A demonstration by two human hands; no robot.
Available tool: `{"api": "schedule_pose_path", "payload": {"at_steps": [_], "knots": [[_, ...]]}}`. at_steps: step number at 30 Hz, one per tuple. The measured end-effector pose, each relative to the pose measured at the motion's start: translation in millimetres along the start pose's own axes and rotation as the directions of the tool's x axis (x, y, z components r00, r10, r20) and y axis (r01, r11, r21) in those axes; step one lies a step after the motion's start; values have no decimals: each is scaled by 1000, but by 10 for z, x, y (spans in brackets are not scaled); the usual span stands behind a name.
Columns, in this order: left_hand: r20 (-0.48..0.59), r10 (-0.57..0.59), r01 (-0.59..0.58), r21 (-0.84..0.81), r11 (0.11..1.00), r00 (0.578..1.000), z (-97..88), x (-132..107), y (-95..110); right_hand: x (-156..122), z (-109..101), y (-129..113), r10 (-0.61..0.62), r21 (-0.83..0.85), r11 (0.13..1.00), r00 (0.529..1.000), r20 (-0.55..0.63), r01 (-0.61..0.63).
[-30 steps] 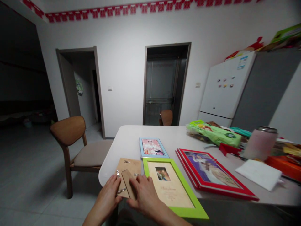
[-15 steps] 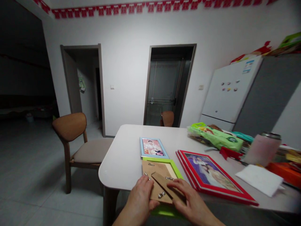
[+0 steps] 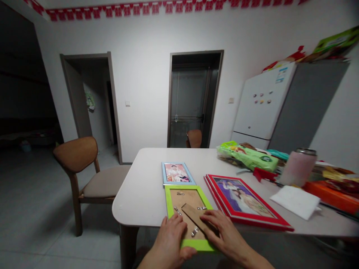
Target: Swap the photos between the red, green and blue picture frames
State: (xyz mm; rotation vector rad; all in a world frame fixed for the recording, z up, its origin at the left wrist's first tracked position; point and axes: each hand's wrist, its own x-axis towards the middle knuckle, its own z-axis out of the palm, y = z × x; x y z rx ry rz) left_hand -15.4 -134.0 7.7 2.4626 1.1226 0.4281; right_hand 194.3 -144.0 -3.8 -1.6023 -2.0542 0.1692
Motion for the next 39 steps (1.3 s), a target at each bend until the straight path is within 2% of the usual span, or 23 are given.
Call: {"api": "schedule_pose_path", "payload": {"at_steps": [3,8,18,20,22,25,27,35,39], "knots": [[26,48,-48,-14,999,999,15,-30,-28,135,18,31,61,-59,996,997,-51,-64],[-21,56,-56,2,998,998,26,-21,-59,314,35,74,88,-159,983,995,-52,-96],[-41,8,-8,-11,1000,999,27,-26,-40,289,22,109,106,-130,985,992,-69,-114],[-39,4,-5,-19,1000,999,17,-27,-54,232,11,43,78,-109,990,995,-66,-85],[-37,6,-7,-31,999,999,5,-31,-66,150,-8,-65,3,-79,997,999,-39,-6],[-35,4,-5,-40,999,999,-15,-36,-67,33,-47,-262,-154,-25,988,986,66,155],[-34,-4,2,-38,999,999,-26,-37,-60,-8,-74,-367,-218,-7,976,970,111,220],[-45,-10,7,-60,998,999,-24,-47,-70,-49,-195,-435,-305,-4,950,932,196,312],[-42,-22,19,-68,998,999,-29,-47,-90,-9,-168,-421,-283,33,959,945,166,281]]}}
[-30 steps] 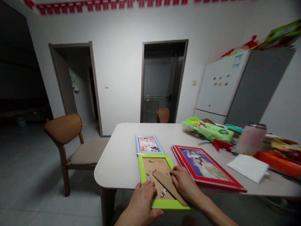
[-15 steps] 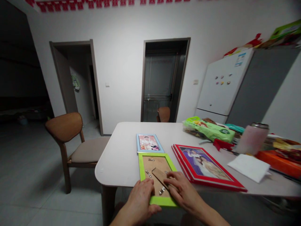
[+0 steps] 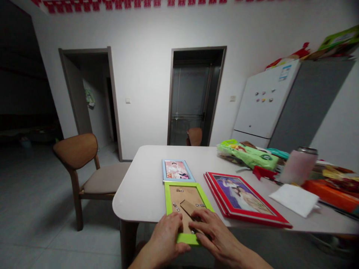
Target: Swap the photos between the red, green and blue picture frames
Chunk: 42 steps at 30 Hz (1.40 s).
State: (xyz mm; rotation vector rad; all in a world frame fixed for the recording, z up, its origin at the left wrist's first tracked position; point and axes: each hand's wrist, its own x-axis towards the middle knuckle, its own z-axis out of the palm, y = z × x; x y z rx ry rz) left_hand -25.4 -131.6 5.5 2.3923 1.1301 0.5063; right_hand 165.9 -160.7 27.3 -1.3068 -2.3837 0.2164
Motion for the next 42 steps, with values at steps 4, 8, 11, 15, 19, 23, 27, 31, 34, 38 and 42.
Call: {"api": "schedule_pose_path", "payload": {"at_steps": [4,8,11,15,19,23,27,31,34,38,42], "knots": [[12,31,-31,3,1000,999,-29,10,8,258,121,65,53,31,998,995,-80,-50],[13,22,-22,9,1000,1000,-49,20,30,567,240,97,81,-38,996,995,-56,-83],[24,22,-22,6,1000,999,-58,25,35,673,282,92,62,-55,997,998,-17,-63],[30,26,-25,-2,1000,999,-64,23,26,673,300,73,54,-28,998,999,-8,-54],[2,45,-45,-5,999,999,-55,11,11,693,310,124,71,8,997,997,-43,-71],[-18,58,-58,-3,998,998,-30,3,-12,835,327,321,278,13,960,949,-150,-279],[-10,34,-34,-20,999,999,1,5,-42,1020,377,536,438,-1,896,882,-176,-445],[2,13,-13,-29,999,1000,23,13,-55,1159,450,670,531,-7,841,827,-186,-541],[-10,9,-9,-18,1000,1000,24,21,-38,1242,477,748,590,-4,800,787,-179,-601],[5,-10,10,16,1000,1000,-3,13,2,1321,472,813,656,17,746,730,-192,-666],[28,-30,29,35,999,999,-38,10,48,1298,419,790,657,79,748,721,-219,-658]]}}
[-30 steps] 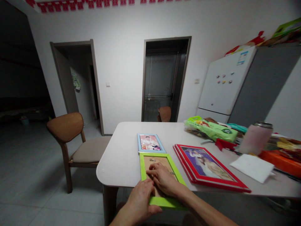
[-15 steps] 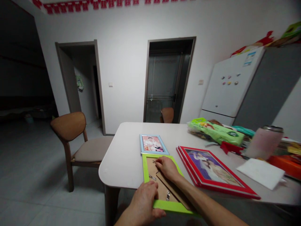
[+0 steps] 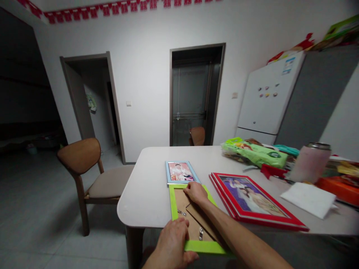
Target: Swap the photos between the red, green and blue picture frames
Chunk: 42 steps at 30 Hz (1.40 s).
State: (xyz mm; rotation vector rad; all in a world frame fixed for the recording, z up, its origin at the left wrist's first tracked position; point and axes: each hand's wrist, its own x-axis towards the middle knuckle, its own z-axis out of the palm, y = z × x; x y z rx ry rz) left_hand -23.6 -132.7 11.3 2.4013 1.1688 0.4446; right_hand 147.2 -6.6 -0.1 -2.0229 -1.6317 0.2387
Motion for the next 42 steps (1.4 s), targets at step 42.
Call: {"api": "schedule_pose_path", "payload": {"at_steps": [42], "knots": [[-212,-36,-167,-853,494,977,326,1139,1117,-403,-1644,1709,277,52,961,950,-147,-272]]}}
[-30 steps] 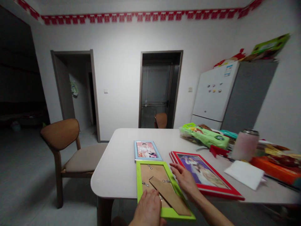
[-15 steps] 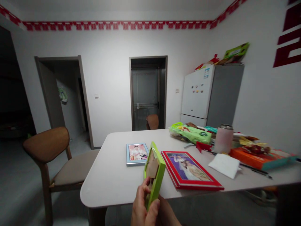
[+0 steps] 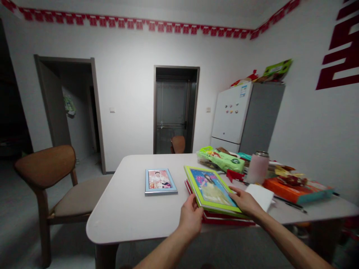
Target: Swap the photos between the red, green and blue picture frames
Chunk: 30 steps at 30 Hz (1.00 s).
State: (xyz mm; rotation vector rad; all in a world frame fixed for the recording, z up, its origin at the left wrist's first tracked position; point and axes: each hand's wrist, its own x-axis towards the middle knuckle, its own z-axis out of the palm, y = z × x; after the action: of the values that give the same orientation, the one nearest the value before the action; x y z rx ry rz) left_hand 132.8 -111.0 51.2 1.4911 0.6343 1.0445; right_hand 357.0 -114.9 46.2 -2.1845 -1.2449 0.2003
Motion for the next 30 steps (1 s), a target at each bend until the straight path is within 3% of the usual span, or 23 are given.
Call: {"api": "schedule_pose_path", "payload": {"at_steps": [6,9,12,13,15,18,19,21,24,27,30], "knots": [[13,-89,84,198,977,996,100,4,-309,133,28,236,-32,-168,985,999,-26,27],[21,-106,96,283,954,994,-7,12,-330,144,62,209,-65,-218,974,997,-49,53],[-22,-131,130,362,923,991,-244,32,-368,78,191,-35,-178,-249,957,979,-104,148],[-51,-139,148,388,910,989,-351,33,-393,25,281,-177,-259,-251,942,958,-122,222],[-114,-142,178,438,881,983,-586,18,-451,-121,535,-535,-487,-239,861,864,-131,449],[-188,-94,178,504,845,978,-911,-49,-503,-342,1015,-1128,-687,-115,713,722,83,692],[-200,-70,168,524,835,977,-994,-76,-503,-386,1168,-1299,-700,-98,694,700,142,713],[-208,-23,139,561,816,978,-1112,-128,-481,-408,1422,-1556,-676,-96,705,707,208,703],[-197,32,96,606,790,980,-1197,-177,-426,-337,1636,-1694,-625,-105,746,746,230,658],[-179,77,56,638,768,981,-1235,-208,-388,-336,1669,-1604,-606,-102,761,758,241,640],[-134,115,4,666,746,984,-1237,-282,-381,-545,1580,-1411,-606,-84,763,755,252,641]]}}
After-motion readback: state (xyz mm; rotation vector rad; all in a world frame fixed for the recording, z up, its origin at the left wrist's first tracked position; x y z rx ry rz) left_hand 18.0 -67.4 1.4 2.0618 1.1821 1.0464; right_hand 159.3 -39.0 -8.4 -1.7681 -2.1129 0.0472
